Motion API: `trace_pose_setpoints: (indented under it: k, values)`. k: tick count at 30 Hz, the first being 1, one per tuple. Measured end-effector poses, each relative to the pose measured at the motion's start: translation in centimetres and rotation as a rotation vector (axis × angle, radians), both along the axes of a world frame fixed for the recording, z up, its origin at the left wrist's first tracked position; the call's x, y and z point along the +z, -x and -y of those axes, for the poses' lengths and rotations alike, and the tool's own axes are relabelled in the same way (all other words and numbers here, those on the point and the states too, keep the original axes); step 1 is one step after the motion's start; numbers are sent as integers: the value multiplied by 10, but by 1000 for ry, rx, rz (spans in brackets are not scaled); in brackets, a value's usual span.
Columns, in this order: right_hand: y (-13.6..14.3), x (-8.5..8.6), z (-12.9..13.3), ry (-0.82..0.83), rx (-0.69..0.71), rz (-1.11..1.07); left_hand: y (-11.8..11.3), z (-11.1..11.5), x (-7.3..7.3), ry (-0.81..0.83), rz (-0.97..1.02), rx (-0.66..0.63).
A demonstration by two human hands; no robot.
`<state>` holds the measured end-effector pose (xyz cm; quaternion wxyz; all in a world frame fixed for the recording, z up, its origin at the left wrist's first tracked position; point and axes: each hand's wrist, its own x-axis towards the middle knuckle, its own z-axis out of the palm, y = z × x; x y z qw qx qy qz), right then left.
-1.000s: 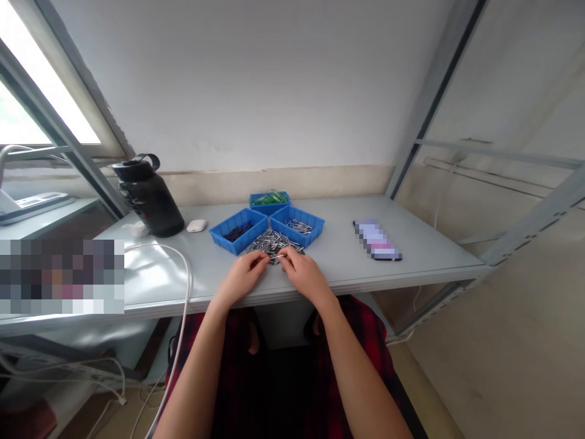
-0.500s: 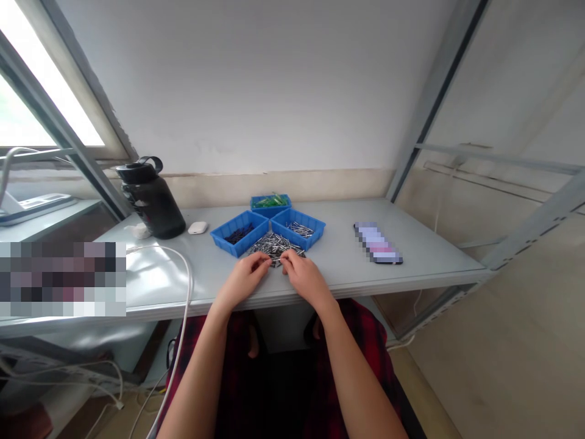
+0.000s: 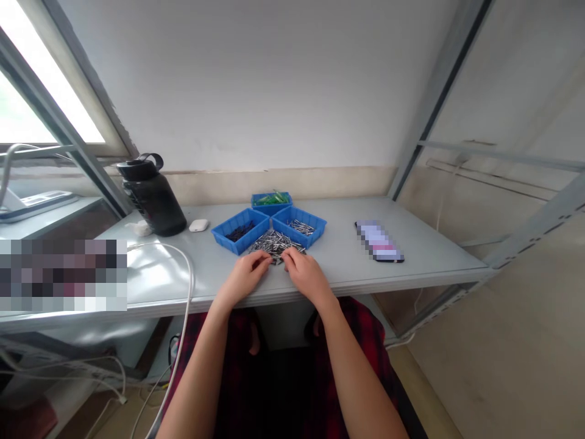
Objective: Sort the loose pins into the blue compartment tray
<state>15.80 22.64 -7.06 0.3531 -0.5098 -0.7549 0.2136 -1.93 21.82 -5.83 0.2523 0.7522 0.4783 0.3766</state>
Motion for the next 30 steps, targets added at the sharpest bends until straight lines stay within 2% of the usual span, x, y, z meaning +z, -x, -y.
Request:
trace_pose_setpoints:
  k: [8, 18, 30]
  values:
    - [-2, -3, 0, 11, 46, -37, -1, 0, 0, 7, -25, 8]
    - [0, -1, -1, 22, 8, -8, 0, 0, 0, -2, -8, -5]
    - [-1, -2, 1, 13, 44, -15, 0, 0, -1, 20, -6, -14]
